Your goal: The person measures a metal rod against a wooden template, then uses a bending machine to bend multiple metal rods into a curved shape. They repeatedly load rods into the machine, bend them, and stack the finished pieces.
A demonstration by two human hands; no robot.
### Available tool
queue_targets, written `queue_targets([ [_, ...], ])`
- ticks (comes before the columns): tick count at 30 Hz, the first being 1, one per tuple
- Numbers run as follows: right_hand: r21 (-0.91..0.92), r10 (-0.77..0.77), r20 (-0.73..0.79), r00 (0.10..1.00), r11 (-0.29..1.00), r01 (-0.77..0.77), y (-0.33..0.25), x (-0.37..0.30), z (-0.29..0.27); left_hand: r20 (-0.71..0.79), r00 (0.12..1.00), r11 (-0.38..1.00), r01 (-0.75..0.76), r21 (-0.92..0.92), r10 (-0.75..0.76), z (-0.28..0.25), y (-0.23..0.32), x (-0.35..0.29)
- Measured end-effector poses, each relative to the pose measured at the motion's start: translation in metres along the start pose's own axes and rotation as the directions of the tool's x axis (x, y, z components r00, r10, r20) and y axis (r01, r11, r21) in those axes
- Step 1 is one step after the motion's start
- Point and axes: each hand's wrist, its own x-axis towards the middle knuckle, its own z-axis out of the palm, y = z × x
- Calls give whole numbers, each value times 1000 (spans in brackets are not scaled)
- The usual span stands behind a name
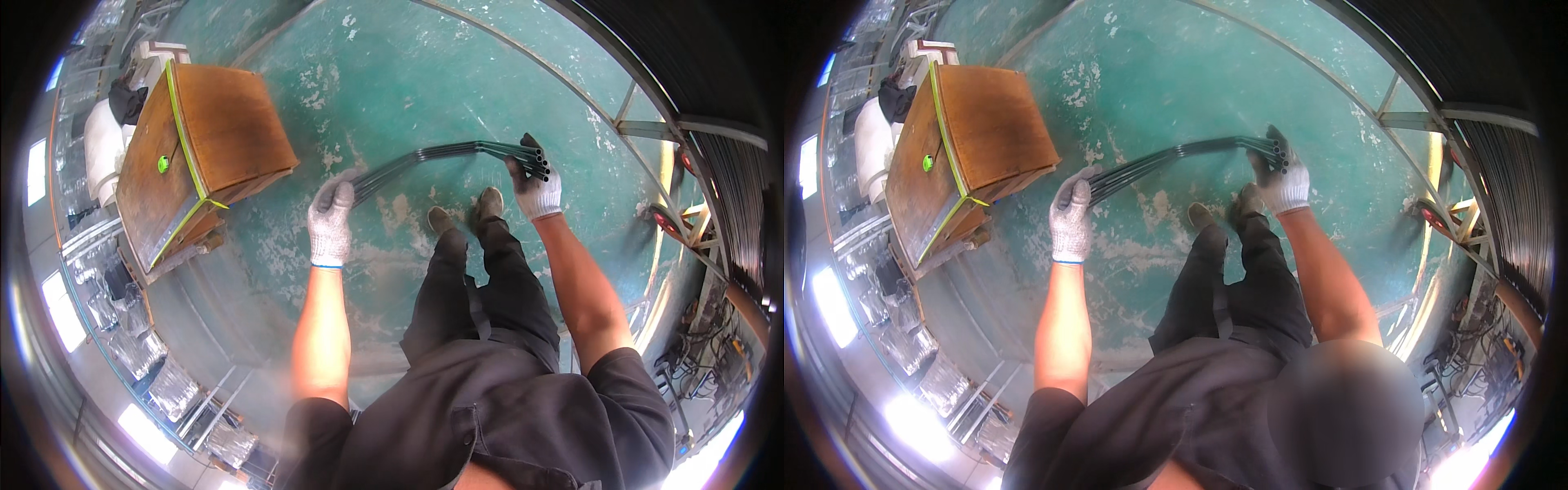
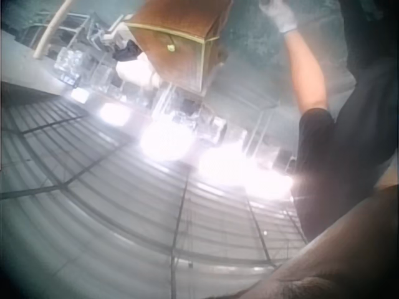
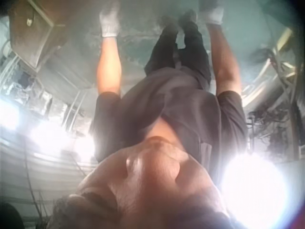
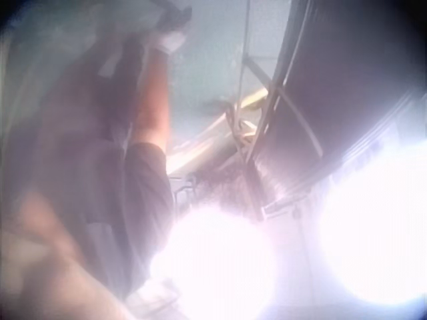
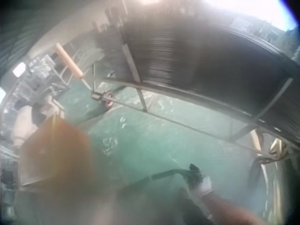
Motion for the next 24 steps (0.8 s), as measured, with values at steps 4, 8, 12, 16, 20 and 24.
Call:
queue_targets([
  [4,-56,67,-9,998,996,-67,-21,-11,-20,1,1000,1000,6,2,-6,-4,-6,3],
  [8,-170,62,-30,998,983,-67,-8,-22,-24,-32,997,996,72,-46,-74,0,-5,5],
  [12,-81,48,52,998,996,-43,5,-38,-38,-43,997,995,60,-75,-63,6,1,5],
  [16,-11,38,102,994,999,-38,14,-52,-75,-41,997,993,56,-103,-61,6,1,2],
  [20,-48,150,90,984,988,-147,35,-59,-133,-60,997,990,50,-129,-58,6,-3,3],
  [24,52,320,-23,947,947,-318,96,-84,-199,-66,996,992,44,-118,-52,13,2,4],
])
